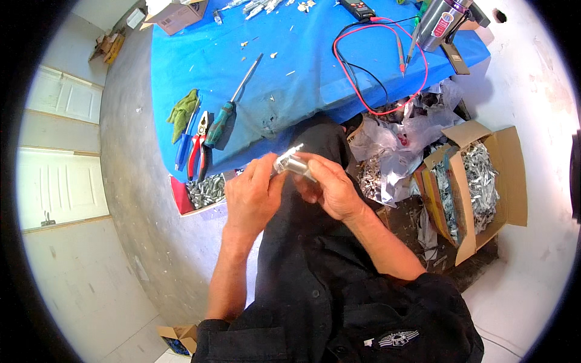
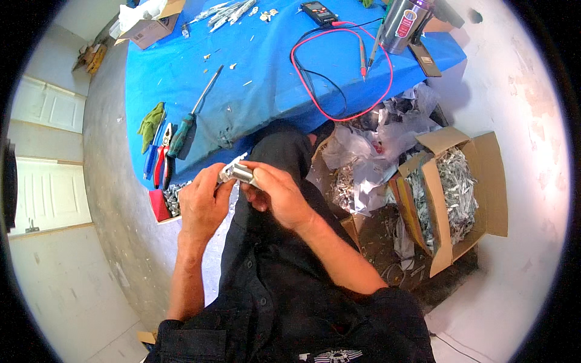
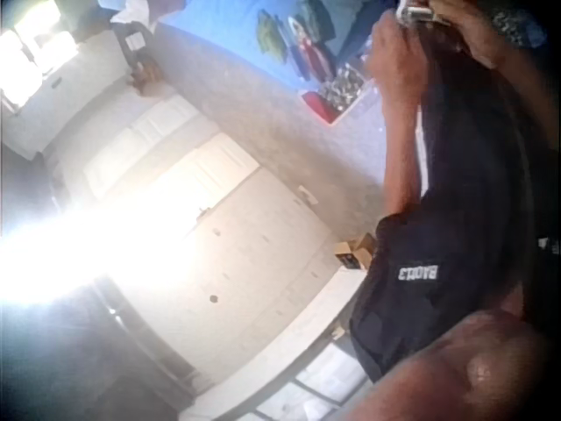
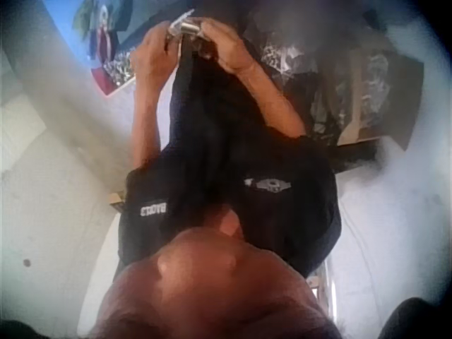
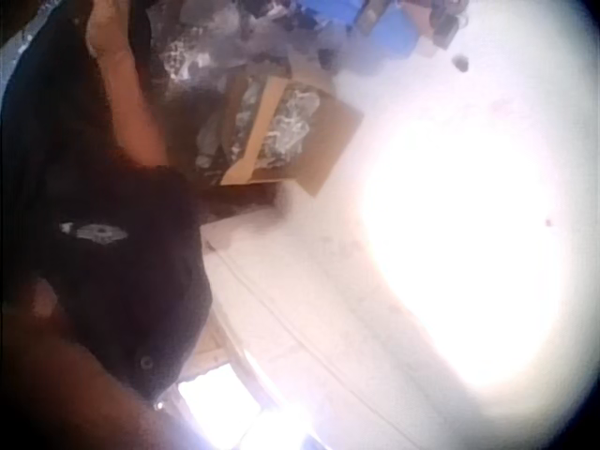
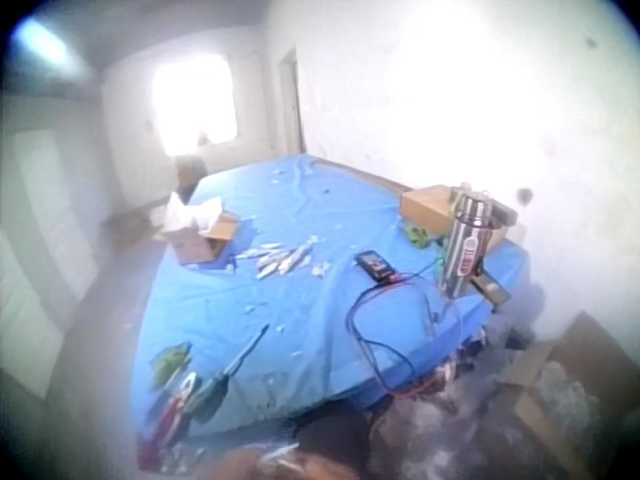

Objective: The person assembles metal components, using pliers to hold a bracket while tightening a screw with a screwdriver and then inspecting the finished piece by hand.

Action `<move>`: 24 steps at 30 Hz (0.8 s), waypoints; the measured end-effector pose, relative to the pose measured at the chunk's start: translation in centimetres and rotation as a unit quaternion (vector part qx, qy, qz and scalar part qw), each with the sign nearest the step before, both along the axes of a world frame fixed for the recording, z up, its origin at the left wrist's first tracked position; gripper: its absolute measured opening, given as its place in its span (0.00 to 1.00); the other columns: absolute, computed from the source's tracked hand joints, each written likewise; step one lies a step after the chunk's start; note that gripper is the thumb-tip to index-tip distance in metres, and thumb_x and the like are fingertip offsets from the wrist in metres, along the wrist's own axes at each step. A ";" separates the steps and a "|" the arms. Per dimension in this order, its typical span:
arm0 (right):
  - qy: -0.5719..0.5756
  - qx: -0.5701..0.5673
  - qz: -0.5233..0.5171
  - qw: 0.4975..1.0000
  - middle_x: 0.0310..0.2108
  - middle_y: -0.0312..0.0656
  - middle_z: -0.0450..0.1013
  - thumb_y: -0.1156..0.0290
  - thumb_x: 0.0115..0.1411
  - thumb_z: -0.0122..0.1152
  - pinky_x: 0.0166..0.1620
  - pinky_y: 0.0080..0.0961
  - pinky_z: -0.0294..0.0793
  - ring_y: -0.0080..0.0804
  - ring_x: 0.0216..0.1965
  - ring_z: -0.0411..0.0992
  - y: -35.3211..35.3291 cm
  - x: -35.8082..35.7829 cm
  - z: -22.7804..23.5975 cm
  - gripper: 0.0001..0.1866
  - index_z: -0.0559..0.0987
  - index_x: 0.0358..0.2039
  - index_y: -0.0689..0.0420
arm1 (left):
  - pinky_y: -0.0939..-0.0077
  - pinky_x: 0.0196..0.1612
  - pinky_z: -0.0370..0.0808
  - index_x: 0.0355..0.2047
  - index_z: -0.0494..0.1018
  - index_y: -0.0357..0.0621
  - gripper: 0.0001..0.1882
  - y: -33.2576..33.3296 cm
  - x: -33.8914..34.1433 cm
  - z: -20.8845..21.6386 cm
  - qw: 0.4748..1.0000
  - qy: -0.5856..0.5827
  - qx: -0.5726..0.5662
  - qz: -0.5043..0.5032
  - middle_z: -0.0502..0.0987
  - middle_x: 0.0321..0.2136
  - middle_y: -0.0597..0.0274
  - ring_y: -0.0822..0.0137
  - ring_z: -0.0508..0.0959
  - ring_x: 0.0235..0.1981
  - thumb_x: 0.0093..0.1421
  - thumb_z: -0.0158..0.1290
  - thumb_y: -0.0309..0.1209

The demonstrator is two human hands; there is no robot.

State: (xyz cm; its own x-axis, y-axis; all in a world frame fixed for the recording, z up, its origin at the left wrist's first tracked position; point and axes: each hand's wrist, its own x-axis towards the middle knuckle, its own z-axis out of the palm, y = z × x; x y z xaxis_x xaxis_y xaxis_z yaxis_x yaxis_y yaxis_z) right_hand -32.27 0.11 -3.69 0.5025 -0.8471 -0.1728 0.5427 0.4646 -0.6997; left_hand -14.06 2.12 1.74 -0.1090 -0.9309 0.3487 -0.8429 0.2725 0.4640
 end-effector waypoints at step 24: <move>0.301 -0.261 -0.136 0.907 0.31 0.52 0.77 0.63 0.77 0.50 0.37 0.36 0.75 0.46 0.32 0.78 1.2 3.1 1.0 0.14 0.75 0.46 0.63 | 0.60 0.27 0.78 0.48 0.76 0.40 0.16 1.6 -0.3 -1.4 0.999 -0.045 -0.001 0.022 0.83 0.34 0.52 0.51 0.83 0.26 0.62 0.63 0.32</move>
